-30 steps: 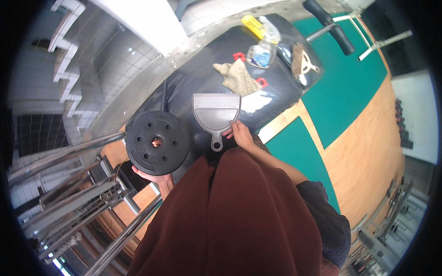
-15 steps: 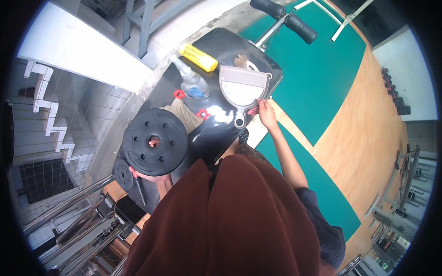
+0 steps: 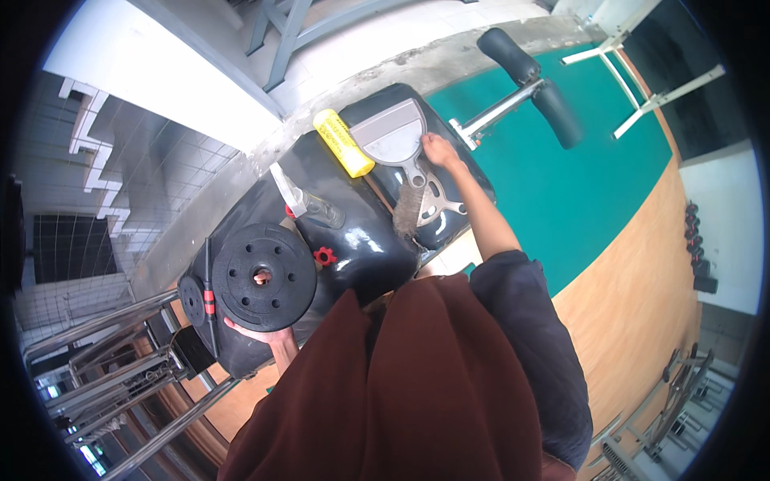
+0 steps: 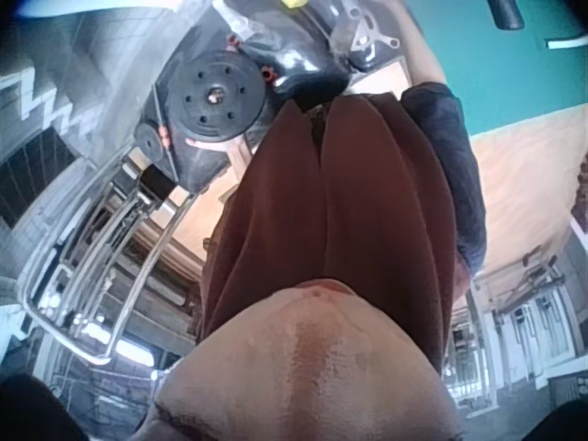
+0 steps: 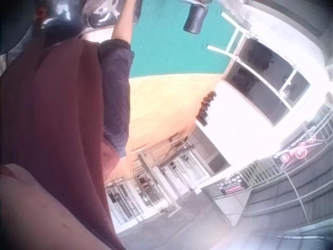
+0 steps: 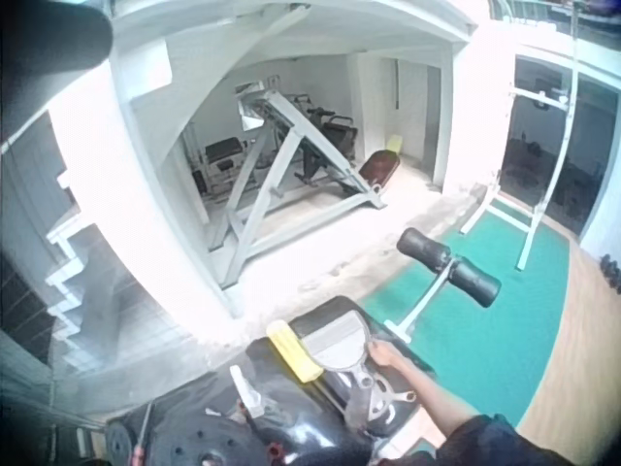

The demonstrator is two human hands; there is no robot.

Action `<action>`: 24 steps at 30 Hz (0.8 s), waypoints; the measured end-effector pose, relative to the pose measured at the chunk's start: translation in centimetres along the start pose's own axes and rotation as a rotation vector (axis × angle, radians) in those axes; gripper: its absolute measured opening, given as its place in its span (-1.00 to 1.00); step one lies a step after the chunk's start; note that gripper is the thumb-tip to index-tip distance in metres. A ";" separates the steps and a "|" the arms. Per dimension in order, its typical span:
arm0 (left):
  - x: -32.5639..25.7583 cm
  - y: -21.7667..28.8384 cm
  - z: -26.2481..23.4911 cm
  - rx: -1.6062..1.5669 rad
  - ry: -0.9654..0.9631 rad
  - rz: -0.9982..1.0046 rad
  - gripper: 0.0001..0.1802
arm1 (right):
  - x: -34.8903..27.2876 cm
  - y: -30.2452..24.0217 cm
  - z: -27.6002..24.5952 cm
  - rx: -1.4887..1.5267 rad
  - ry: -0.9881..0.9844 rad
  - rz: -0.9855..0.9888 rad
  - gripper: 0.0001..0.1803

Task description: The person cleans a black weight plate with a cloth, then places it on a barbell. They pick up red collars and a brush, then wipe the barbell with the cloth. Finally, they place another weight plate on the barbell and secure it with a red collar.

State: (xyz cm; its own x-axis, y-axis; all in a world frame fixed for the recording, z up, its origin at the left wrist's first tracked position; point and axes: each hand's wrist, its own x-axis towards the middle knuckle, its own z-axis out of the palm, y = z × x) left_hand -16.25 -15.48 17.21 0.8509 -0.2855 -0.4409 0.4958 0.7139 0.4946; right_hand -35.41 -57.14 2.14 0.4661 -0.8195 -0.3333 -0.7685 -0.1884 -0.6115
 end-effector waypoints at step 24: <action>1.0 -0.9 0.3 0.034 0.067 0.064 -0.21 | -7.8 0.3 -0.2 -0.409 -0.144 0.161 -0.44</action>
State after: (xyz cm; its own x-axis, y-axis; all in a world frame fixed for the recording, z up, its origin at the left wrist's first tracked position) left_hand -15.75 -16.57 16.54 0.8682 -0.1953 -0.4561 0.4470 0.7069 0.5482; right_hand -39.34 -50.87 4.72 0.3609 -0.7776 -0.5149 -0.9323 -0.2871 -0.2200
